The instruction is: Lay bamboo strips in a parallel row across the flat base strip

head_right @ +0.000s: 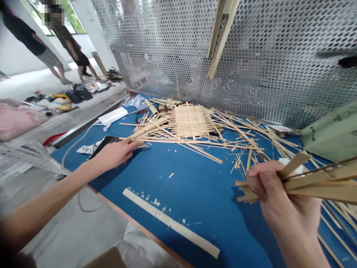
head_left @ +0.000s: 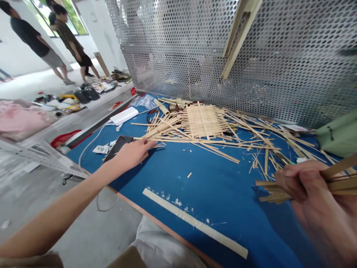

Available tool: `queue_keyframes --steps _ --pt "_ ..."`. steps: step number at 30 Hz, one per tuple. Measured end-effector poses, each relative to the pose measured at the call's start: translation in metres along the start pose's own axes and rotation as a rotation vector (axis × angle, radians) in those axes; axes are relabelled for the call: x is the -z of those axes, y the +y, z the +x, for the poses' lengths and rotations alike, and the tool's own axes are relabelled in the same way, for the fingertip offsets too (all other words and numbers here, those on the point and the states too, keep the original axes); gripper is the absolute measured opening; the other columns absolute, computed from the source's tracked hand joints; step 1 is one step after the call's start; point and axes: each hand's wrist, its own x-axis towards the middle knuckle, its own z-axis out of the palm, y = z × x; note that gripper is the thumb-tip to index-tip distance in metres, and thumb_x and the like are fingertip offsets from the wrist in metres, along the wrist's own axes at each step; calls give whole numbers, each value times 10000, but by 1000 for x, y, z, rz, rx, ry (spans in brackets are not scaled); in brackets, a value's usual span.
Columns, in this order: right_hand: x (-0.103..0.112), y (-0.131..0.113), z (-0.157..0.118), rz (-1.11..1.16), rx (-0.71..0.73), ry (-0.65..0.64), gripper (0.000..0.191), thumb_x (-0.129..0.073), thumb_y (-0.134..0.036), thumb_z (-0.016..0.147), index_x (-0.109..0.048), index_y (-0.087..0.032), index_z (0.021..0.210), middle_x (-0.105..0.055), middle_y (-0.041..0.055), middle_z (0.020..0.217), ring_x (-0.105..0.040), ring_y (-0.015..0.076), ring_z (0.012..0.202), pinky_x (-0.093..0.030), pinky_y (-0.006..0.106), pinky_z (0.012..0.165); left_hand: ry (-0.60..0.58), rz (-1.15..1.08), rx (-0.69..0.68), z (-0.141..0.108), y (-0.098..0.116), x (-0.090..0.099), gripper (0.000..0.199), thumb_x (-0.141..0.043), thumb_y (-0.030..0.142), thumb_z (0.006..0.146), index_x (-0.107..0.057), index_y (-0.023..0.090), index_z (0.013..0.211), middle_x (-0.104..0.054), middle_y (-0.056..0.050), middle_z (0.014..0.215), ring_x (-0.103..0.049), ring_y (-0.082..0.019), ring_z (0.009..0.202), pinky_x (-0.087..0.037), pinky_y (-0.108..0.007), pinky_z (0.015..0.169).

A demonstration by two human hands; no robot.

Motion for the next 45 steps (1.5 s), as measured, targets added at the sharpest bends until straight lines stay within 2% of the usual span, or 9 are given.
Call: queue_keyframes --steps 6,10,12,18,22,29,37,41,45 --pt "3 9 3 44 65 -10 228 -808 -445 870 -726 -265 757 -442 -11 576 -324 137 483 -200 363 514 58 130 90 5 -13 9 343 -349 271 1054 -625 233 1252 -645 -140 1182 -652 -224 770 -418 -311 677" --pt "-2 0 -2 21 75 24 240 -788 -453 882 -704 -276 744 -480 6 640 -311 134 489 -222 369 530 109 -32 13 -12 9 9 338 -316 365 1079 -610 228 1175 -681 -137 1179 -690 -276 939 -471 -351 786" --pt "-4 -4 -4 38 71 18 256 -780 -456 882 -675 -278 731 -416 -12 597 -277 134 482 -223 368 530 47 -104 -40 -25 22 5 328 -295 383 1088 -593 249 1125 -730 -110 1102 -706 -287 995 -483 -360 820" --pt "1 -6 7 144 51 -12 558 -749 -597 886 -470 -242 558 -235 -55 488 -230 111 406 -191 338 431 3 47 150 -41 34 -10 342 -267 387 1080 -586 266 1112 -757 -126 911 -740 -365 832 -370 -355 582" --pt "5 -7 11 144 42 -16 585 -845 -598 789 -451 -248 536 -307 -46 481 -324 129 394 -223 311 332 24 112 196 -37 27 -10 308 -360 429 1062 -608 249 1092 -735 -125 831 -720 -377 795 -339 -339 589" --pt "1 5 7 164 132 22 283 -796 -248 875 -580 -222 694 -395 -68 500 -354 98 420 -196 253 368 75 -11 192 -30 28 -4 264 -513 444 1037 -584 229 901 -726 -79 965 -693 -293 843 -269 -282 604" --pt "1 13 4 188 98 -92 526 -758 -307 943 -422 -202 552 -365 -64 477 -362 82 421 -244 265 428 49 162 146 -27 24 -7 284 -426 447 1066 -630 260 1005 -747 -32 1046 -734 -321 913 -281 -306 535" --pt "1 13 5 150 78 -59 505 -781 -306 932 -437 -208 576 -427 -58 487 -391 87 410 -241 259 404 202 164 117 -26 31 3 328 -418 467 1058 -657 243 1052 -719 -66 1142 -718 -328 1024 -447 -343 617" --pt "-6 2 6 187 143 -89 422 -742 -331 967 -509 -221 633 -378 -73 485 -341 87 402 -203 262 400 403 -13 -75 -20 56 29 356 -434 489 1053 -667 242 1160 -703 -60 1215 -702 -289 1069 -526 -366 818"
